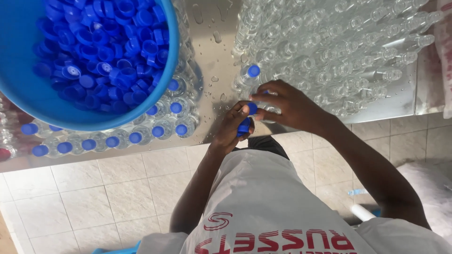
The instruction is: The person repeatedly takes blue bottle caps from a blue basin and screws them onto clear plastic water bottles arranged on a metal table. The person handles the caps and bottles by hand, working through rows of bottles to secure the lids.
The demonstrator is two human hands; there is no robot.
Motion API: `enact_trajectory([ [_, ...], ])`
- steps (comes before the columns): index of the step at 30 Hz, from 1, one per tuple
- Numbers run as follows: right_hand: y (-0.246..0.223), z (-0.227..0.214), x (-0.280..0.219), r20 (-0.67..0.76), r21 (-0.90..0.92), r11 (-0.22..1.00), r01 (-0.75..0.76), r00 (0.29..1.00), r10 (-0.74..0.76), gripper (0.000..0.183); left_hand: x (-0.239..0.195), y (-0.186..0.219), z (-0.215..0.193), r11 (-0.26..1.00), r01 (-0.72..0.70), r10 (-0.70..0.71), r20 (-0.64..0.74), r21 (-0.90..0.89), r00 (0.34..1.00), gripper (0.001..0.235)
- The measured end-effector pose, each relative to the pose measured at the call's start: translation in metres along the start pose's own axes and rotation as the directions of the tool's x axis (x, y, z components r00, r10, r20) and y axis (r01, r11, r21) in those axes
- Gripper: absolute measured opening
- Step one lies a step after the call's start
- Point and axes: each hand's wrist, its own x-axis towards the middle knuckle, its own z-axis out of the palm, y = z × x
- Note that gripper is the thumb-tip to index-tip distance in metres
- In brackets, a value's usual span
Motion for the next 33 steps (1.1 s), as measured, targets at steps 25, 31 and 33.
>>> enact_trajectory([
  [25, 0.025, 0.018, -0.05, 0.115, 0.32, 0.816, -0.481, 0.875, 0.471, 0.014, -0.016, 0.002, -0.028, 0.998, 0.053, -0.051, 0.048, -0.045, 0.998, 0.061],
  [31, 0.024, 0.02, -0.048, 0.13, 0.287, 0.794, -0.536, 0.843, 0.522, 0.013, -0.015, 0.001, -0.021, 0.998, 0.063, -0.062, 0.021, -0.02, 0.998, 0.051],
  [33, 0.02, 0.024, -0.053, 0.073, 0.097, 0.855, -0.509, 0.86, 0.504, 0.018, -0.014, -0.007, -0.024, 0.998, 0.059, -0.059, 0.001, 0.004, 0.998, 0.047],
])
